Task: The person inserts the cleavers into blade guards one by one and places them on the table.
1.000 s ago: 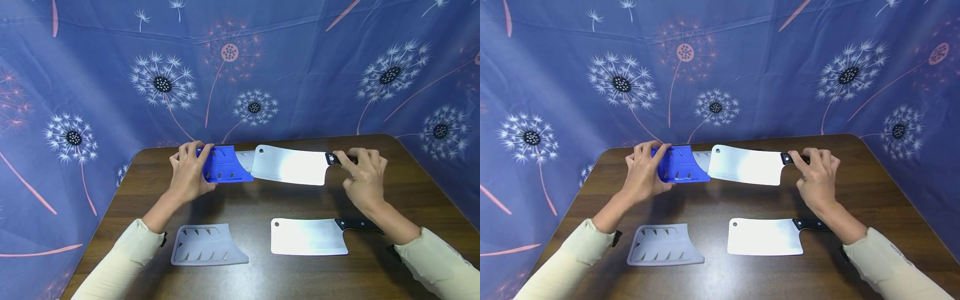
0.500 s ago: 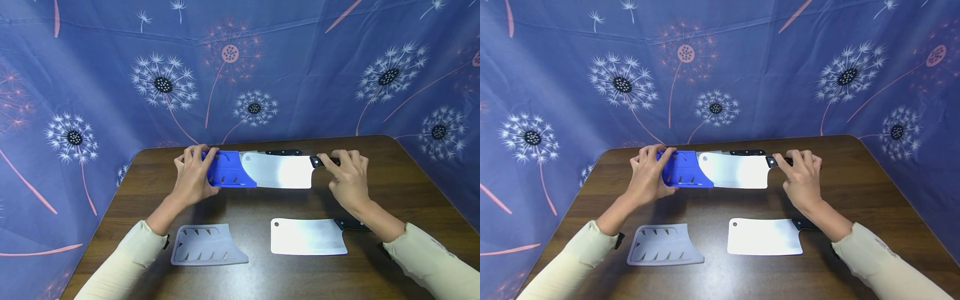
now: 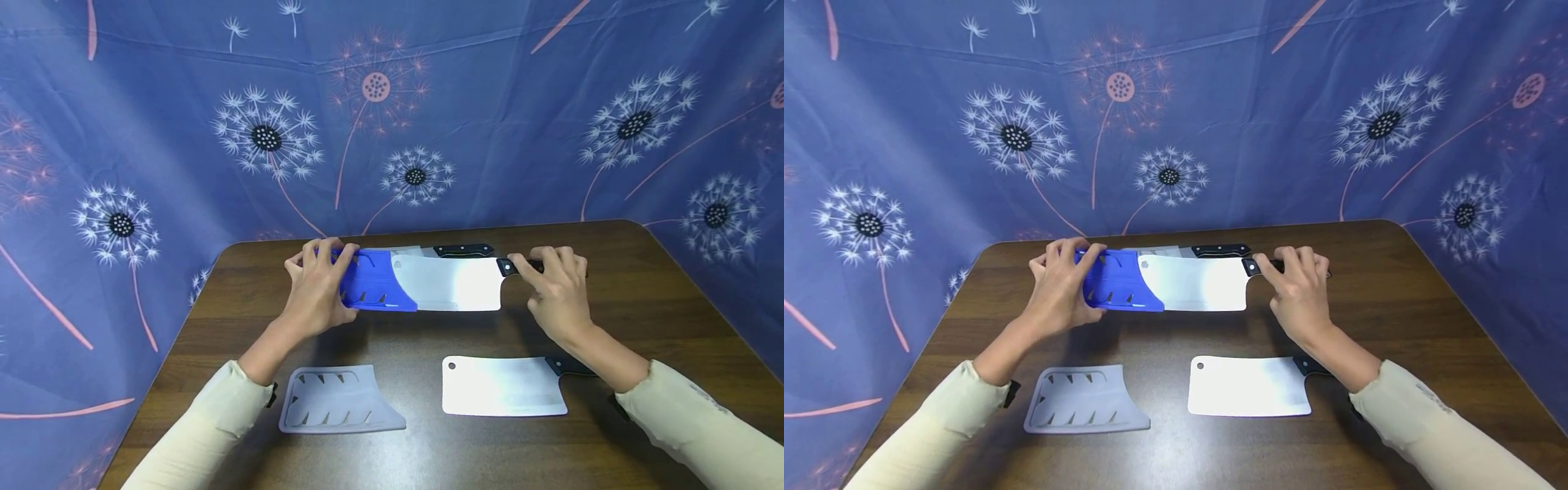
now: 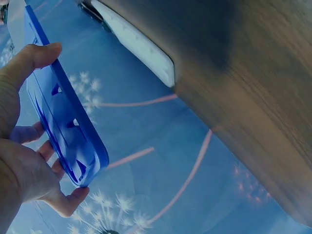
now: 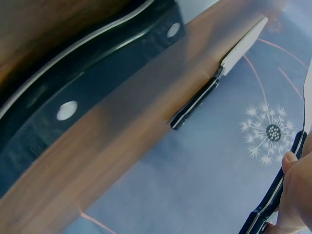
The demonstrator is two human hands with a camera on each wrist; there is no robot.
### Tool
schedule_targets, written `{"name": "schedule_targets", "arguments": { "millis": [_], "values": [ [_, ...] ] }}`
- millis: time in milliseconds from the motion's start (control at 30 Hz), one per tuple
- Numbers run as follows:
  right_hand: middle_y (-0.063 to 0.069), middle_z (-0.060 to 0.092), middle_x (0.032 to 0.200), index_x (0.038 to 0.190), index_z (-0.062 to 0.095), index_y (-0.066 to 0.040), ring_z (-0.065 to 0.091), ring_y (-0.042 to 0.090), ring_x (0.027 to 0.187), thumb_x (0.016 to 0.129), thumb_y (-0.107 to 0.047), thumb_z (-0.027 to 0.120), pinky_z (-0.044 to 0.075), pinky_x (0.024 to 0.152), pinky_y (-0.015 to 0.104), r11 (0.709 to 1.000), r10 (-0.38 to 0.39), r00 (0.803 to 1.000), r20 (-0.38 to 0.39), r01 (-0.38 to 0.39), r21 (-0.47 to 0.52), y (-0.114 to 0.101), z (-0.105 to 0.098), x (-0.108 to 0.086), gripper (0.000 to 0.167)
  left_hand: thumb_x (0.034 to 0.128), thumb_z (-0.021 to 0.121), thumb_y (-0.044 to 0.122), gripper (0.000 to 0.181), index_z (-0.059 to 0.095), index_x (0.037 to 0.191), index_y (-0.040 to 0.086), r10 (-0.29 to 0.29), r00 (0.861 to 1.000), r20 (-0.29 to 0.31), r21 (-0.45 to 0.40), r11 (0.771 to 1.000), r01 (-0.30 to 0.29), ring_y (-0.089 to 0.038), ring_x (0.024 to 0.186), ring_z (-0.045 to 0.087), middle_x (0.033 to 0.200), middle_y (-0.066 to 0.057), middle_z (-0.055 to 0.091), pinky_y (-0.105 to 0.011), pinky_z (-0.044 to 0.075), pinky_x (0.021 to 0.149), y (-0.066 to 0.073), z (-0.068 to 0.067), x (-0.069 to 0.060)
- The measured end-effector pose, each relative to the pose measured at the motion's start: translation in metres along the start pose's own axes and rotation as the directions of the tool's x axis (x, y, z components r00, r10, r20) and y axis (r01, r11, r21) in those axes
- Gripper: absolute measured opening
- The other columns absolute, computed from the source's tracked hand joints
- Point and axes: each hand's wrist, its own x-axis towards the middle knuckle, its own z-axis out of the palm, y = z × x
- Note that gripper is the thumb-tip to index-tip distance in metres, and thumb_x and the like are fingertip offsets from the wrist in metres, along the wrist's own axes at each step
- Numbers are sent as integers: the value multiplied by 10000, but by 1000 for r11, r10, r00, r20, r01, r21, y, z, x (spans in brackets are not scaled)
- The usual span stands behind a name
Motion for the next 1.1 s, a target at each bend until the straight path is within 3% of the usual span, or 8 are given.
{"name": "schedule_targets", "arguments": {
  "millis": [133,633,833,1100],
  "values": [
    [237,525,1037,1164,630,-98,425,415,894,516,319,525,299,762,590,999,-33,999,1,33,0,-4,4,3,778,445,900,328,994,476,1326,152,24,1000,18,-4,1000,-24,-410,1196,347,1253,-150,440,-671,265,844,7,3,2],
    [242,526,1012,1130,641,-72,409,399,853,516,312,558,304,723,563,1000,-7,1000,12,7,7,-12,15,0,729,436,915,348,1015,487,1334,147,-17,999,40,-15,1000,17,-424,1194,345,1249,-162,437,-675,264,836,11,5,4],
    [266,524,1018,1154,634,-52,409,413,847,512,319,565,309,728,574,999,-42,999,17,42,25,-9,18,-2,745,423,934,362,1056,485,1353,142,-32,997,73,-29,999,34,-432,1192,344,1254,-174,433,-682,253,833,13,7,3],
    [267,533,1029,1175,599,-67,427,423,851,483,322,588,327,722,593,996,-81,997,-14,81,26,-6,21,-1,795,408,933,355,1040,495,1328,144,-35,998,60,-15,999,36,-428,1176,351,1244,-176,440,-677,262,818,15,8,4]
  ]
}}
